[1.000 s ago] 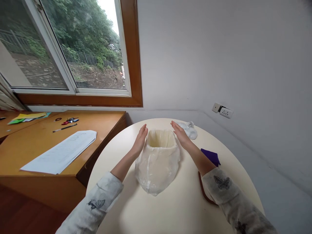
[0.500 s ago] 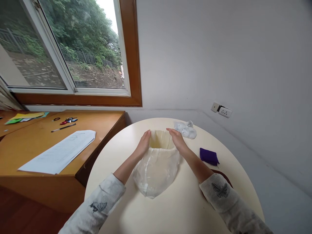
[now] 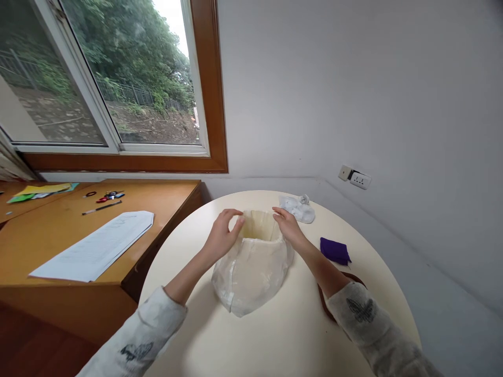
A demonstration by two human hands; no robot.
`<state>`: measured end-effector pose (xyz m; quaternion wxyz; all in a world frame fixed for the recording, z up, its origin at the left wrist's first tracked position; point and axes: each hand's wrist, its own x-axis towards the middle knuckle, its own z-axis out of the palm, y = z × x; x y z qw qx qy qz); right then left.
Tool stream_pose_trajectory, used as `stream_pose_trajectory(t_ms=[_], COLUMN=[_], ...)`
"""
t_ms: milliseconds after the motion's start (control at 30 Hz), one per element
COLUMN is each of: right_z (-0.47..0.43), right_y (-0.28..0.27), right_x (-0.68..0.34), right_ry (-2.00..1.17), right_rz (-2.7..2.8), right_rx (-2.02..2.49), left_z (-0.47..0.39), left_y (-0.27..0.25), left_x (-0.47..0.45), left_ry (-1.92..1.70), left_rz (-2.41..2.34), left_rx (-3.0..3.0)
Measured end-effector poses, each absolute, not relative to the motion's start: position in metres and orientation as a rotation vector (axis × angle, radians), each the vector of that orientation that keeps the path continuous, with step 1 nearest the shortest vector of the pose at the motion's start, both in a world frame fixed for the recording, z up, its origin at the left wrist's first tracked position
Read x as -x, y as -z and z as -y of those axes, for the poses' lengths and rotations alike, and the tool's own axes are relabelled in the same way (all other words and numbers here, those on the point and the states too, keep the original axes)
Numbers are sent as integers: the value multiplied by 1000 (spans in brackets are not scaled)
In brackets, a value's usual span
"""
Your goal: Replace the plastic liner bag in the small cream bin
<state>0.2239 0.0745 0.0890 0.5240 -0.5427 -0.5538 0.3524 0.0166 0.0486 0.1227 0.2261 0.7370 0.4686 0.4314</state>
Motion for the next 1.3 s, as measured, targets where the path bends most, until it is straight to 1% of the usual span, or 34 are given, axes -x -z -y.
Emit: stream_pose_trajectory(t_ms=[100, 167, 233, 400, 533, 600, 667, 733, 800, 933, 1033, 1133, 1233, 1300], right_z=[-76, -72, -63, -19, 11, 18, 17, 9, -5, -38, -54, -57, -49, -37], right_y=[-87, -87, -87, -88, -101, -111, -119, -119, -110, -85, -79, -91, -119, -140], right_x=[-228, -228, -227, -229, -231, -229, -221, -209, -194, -171, -165, -172, -190, -206], right_ry=[-788, -773, -733, -410, -148, -91, -184, -371, -529, -624, -677, -739, -788, -765], right_rz=[1376, 1408, 1436, 1601, 1680, 1819, 2054, 2242, 2254, 2187, 2144, 2187, 2263, 2272], right_rx=[1280, 1264, 1246, 1153, 1170, 1122, 1096, 1217, 1459, 1603, 1620, 1575, 1481, 1383], left_z=[-31, -24, -18, 1, 14, 16, 16, 17, 19, 27, 27, 19, 3, -10], left_y=[-126, -123, -119, -114, -113, -113, -112, -112, -112, -111, -109, -106, -104, -105], left_x=[-18, -21, -23, -21, -19, -21, -24, -27, -31, -34, -32, -30, -31, -33], left_ry=[-881, -685, -590, -601, -578, -588, -586, -573, -569, -588, -614, -614, -645, -668], left_rz=[-1063, -974, -944, -662, -557, -540, -534, -525, -516, -522, -563, -605, -666, -710], left_rx=[-2559, -2803, -3004, -3355, -3441, -3450, -3469, -3498, -3519, -3511, -3454, -3386, -3308, -3247])
